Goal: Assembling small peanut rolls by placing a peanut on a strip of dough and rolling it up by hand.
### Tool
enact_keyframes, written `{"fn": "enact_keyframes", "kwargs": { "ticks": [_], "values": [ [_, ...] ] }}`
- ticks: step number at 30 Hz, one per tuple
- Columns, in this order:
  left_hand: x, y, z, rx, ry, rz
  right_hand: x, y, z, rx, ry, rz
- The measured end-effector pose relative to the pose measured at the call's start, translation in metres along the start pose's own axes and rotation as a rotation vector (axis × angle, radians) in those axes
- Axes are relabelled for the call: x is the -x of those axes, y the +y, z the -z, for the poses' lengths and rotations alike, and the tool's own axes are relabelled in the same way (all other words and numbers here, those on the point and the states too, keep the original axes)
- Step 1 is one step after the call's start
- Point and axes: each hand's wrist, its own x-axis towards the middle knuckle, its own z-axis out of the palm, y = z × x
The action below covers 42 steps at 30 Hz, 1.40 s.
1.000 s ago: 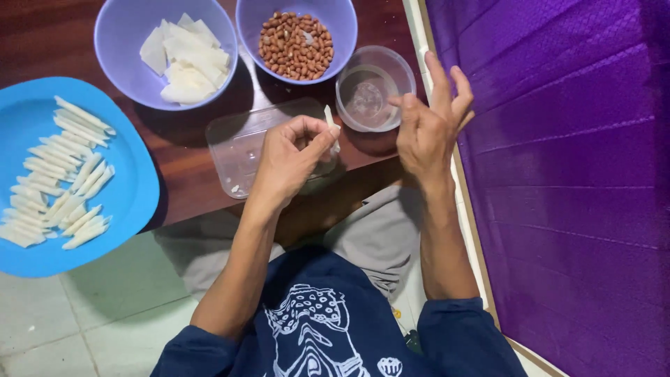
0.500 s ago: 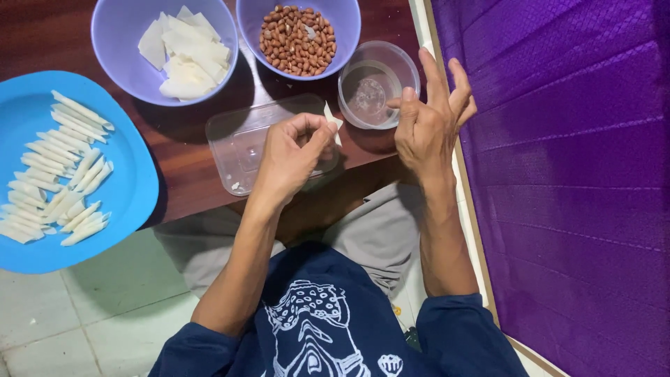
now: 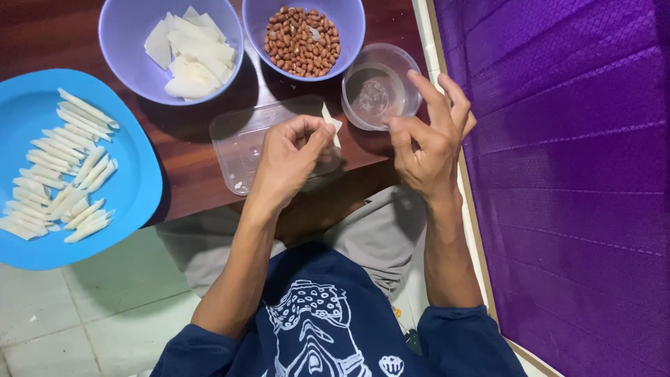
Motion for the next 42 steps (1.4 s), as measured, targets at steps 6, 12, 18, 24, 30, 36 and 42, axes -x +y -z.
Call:
{"fn": "enact_keyframes", "kwargs": {
  "ticks": [6,12,18,24,30,36,42],
  "values": [
    [0.010,-0.005,0.003,0.121,-0.082,-0.010,0.007,-0.023,0.001,-0.135,0.010,0.074],
    [0.025,0.010,0.000,0.027,-0.093,-0.057,0.008,-0.043,0.004,-0.157,0.005,0.122],
    [0.027,0.007,0.001,0.055,-0.111,-0.081,0.011,-0.049,0.003,-0.149,-0.002,0.119],
    [0.028,0.003,0.002,0.080,-0.143,-0.094,0.012,-0.053,0.003,-0.160,0.019,0.115],
    [0.031,0.010,0.005,0.085,-0.080,-0.073,0.016,-0.058,0.006,-0.162,0.016,0.112],
    [0.035,0.012,0.004,0.044,-0.091,-0.095,0.017,-0.057,0.001,-0.182,0.058,0.105],
    [0.032,-0.004,0.006,0.028,-0.005,-0.138,0.012,-0.057,-0.003,-0.539,0.087,-0.029]
  ]
}}
